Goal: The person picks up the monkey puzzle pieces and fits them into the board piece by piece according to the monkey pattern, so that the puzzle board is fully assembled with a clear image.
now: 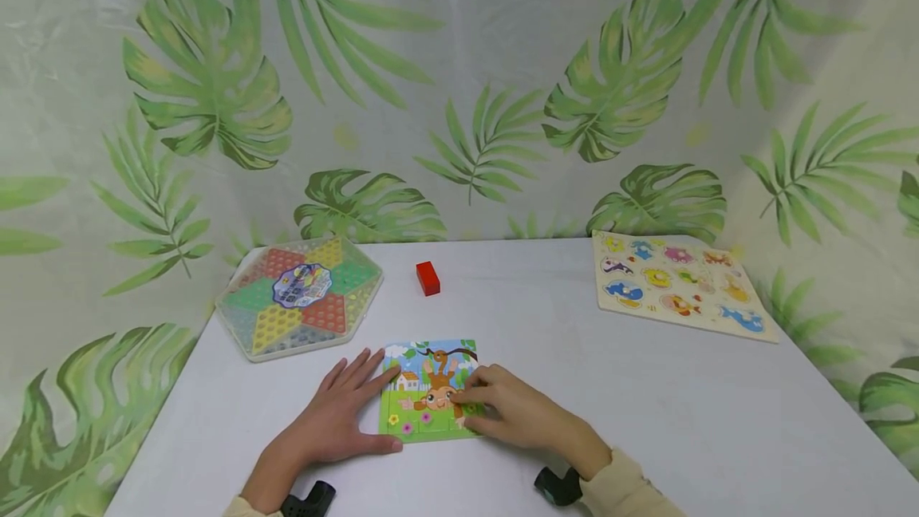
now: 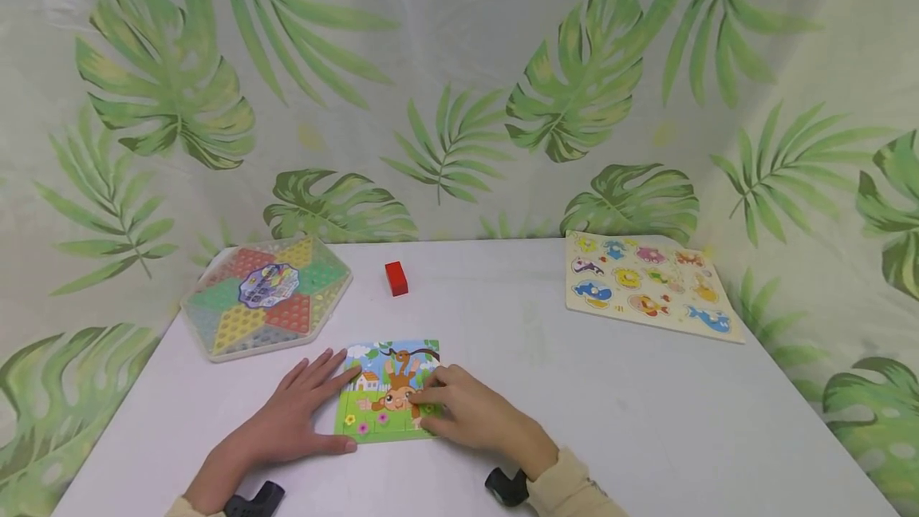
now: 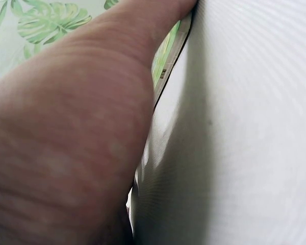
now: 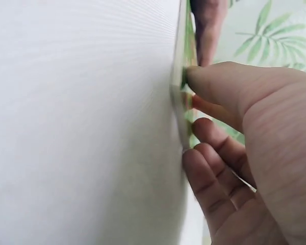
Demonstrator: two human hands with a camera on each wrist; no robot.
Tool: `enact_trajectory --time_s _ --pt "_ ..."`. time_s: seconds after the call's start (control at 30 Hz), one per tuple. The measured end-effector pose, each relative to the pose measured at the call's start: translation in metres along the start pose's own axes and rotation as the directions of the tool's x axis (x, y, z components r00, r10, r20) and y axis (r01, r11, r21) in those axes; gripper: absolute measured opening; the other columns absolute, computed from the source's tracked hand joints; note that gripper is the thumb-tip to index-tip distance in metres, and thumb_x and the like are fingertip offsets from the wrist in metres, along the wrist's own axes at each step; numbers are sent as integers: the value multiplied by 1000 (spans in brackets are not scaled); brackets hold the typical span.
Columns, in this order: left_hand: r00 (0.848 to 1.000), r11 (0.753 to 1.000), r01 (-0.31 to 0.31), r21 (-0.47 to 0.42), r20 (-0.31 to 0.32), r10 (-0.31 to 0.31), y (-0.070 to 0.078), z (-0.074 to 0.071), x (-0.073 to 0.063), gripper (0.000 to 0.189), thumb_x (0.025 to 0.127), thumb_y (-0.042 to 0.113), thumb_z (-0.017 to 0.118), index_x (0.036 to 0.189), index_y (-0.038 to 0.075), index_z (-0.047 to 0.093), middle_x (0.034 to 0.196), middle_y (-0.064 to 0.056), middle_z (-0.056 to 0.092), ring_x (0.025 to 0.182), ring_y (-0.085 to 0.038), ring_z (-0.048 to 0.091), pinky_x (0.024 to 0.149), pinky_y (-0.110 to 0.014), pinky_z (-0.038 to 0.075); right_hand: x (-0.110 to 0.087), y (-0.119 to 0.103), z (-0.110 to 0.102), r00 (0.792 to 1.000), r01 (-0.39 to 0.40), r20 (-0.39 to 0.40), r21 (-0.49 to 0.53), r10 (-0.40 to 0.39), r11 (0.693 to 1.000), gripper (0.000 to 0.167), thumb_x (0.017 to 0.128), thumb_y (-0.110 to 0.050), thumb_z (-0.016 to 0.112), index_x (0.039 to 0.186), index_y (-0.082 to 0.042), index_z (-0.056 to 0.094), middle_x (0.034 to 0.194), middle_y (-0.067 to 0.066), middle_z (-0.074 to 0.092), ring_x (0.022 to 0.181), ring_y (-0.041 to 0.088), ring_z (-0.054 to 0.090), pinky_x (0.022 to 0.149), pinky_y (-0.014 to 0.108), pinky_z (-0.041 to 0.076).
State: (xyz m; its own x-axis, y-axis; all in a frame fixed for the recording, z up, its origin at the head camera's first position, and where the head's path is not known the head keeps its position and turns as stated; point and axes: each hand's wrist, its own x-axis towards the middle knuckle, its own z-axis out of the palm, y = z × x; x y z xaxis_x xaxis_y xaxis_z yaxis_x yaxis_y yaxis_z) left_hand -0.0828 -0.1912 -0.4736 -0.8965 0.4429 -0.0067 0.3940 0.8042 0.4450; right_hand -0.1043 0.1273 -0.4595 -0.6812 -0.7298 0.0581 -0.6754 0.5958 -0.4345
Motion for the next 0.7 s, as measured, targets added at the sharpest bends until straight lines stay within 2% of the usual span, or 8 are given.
enact_trajectory --time_s 0.23,0.4,0.47,0.57,0.7 --pt "1000 1000 15 3 8 -15 -1 2 -5 107 74 82 71 160 25 41 172 -6 21 160 -34 12 127 -60 8 -12 -1 7 999 14 -42 44 -12 999 32 99 -27 72 131 -24 73 123 -8 63 114 8 53 98 29 52" --pt "1000 1000 29 1 -1 -29 -3 3 -10 108 73 83 70 160 27 40 173 -5 20 160 -32 12 127 -59 7 -23 1 7 985 79 -162 70 -67 994 28 99 -19 70 127 -24 75 118 -11 66 110 5 57 92 26 56" --pt "1000 1000 27 -8 -10 -27 -4 5 -11 108 72 83 70 160 27 41 173 -5 21 160 -33 12 127 -60 8 -29 4 5 967 117 -237 81 -95 990 27 99 -14 70 124 -22 76 113 -11 68 105 4 59 87 24 57" --pt "1000 999 30 -25 -7 -30 -4 9 -13 108 72 83 70 160 27 41 173 -3 20 161 -32 11 128 -59 7 -37 11 -2 927 162 -353 77 -125 984 27 97 -7 71 120 -18 78 107 -8 69 99 3 59 80 21 56" --pt "999 998 33 -46 6 -33 -4 15 -15 109 72 84 70 160 28 40 173 -2 19 161 -31 10 128 -58 6 -50 24 -14 881 164 -458 50 -123 985 32 92 1 74 119 -15 78 104 -5 70 95 6 60 76 20 56"
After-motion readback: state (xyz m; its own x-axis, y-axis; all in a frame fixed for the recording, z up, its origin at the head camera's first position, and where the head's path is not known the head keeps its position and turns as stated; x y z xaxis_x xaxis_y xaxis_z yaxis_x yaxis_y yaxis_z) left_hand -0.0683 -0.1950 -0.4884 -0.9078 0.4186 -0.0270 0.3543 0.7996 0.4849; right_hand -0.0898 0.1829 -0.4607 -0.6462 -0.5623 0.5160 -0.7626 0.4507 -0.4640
